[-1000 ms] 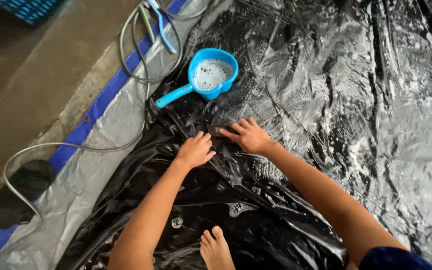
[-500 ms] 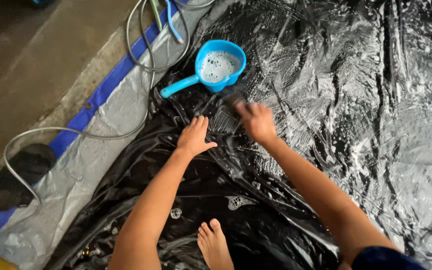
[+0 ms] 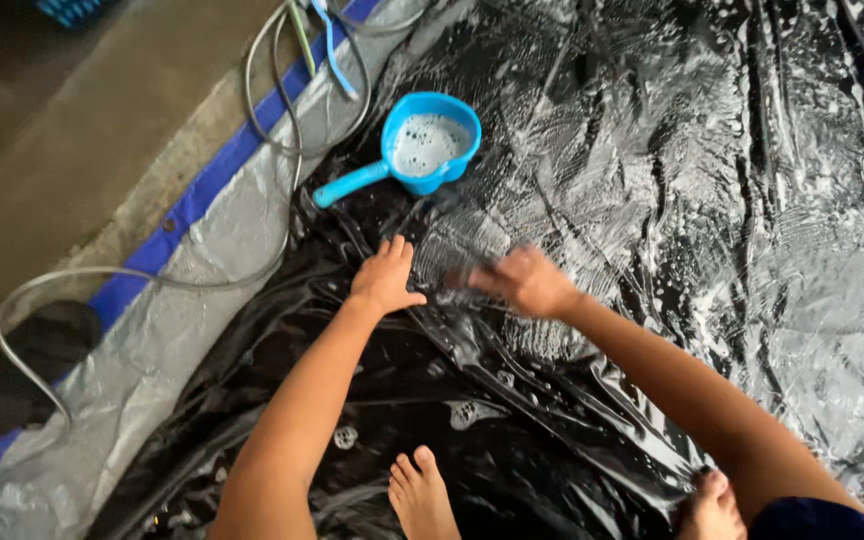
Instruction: The person scrubs a large black plastic sheet with a brush and soapy water. They repeatedly scoop soapy water from a blue scoop and pour it onto the sheet while scrubbing different sections.
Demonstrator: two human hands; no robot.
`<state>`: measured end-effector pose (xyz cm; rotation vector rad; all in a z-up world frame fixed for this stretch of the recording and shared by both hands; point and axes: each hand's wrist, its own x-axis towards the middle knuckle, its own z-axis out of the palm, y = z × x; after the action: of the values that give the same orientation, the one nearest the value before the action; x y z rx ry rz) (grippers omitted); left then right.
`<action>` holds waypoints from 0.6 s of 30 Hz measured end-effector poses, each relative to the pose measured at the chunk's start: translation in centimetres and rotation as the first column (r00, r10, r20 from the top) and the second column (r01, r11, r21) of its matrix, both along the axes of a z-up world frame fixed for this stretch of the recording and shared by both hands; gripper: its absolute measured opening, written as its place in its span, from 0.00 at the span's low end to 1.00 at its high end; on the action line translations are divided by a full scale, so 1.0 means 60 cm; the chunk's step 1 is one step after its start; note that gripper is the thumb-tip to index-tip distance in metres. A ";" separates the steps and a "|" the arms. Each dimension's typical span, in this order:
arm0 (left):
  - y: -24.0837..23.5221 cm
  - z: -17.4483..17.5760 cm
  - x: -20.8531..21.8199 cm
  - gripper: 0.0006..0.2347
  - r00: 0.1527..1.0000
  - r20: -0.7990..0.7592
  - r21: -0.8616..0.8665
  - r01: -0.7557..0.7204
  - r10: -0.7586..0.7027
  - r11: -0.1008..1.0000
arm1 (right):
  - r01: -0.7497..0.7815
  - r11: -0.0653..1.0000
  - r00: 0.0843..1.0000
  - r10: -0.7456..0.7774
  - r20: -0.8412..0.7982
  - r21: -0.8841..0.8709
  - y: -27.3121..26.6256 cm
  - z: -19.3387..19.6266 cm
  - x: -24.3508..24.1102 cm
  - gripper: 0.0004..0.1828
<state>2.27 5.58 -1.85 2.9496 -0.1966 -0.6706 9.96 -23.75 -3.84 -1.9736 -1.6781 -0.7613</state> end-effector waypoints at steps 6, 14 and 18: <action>-0.010 0.008 0.007 0.48 0.999 0.012 0.022 -0.033 0.033 0.999 | 0.279 0.935 0.944 -0.309 -0.113 -0.221 -0.070 -0.020 0.024 0.27; -0.021 0.013 0.018 0.53 0.996 -0.085 0.095 -0.019 0.027 0.995 | 0.425 0.868 0.871 -0.469 -0.144 -0.256 -0.089 -0.030 0.019 0.27; -0.024 0.025 0.021 0.53 0.993 -0.112 0.112 -0.019 0.032 0.994 | 0.438 0.868 0.877 -0.470 -0.102 -0.235 -0.094 -0.035 -0.026 0.29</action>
<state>3.51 4.14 -0.32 3.0004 -0.1145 -0.8703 8.38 -29.37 -5.91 -2.5536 -1.2482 -0.5802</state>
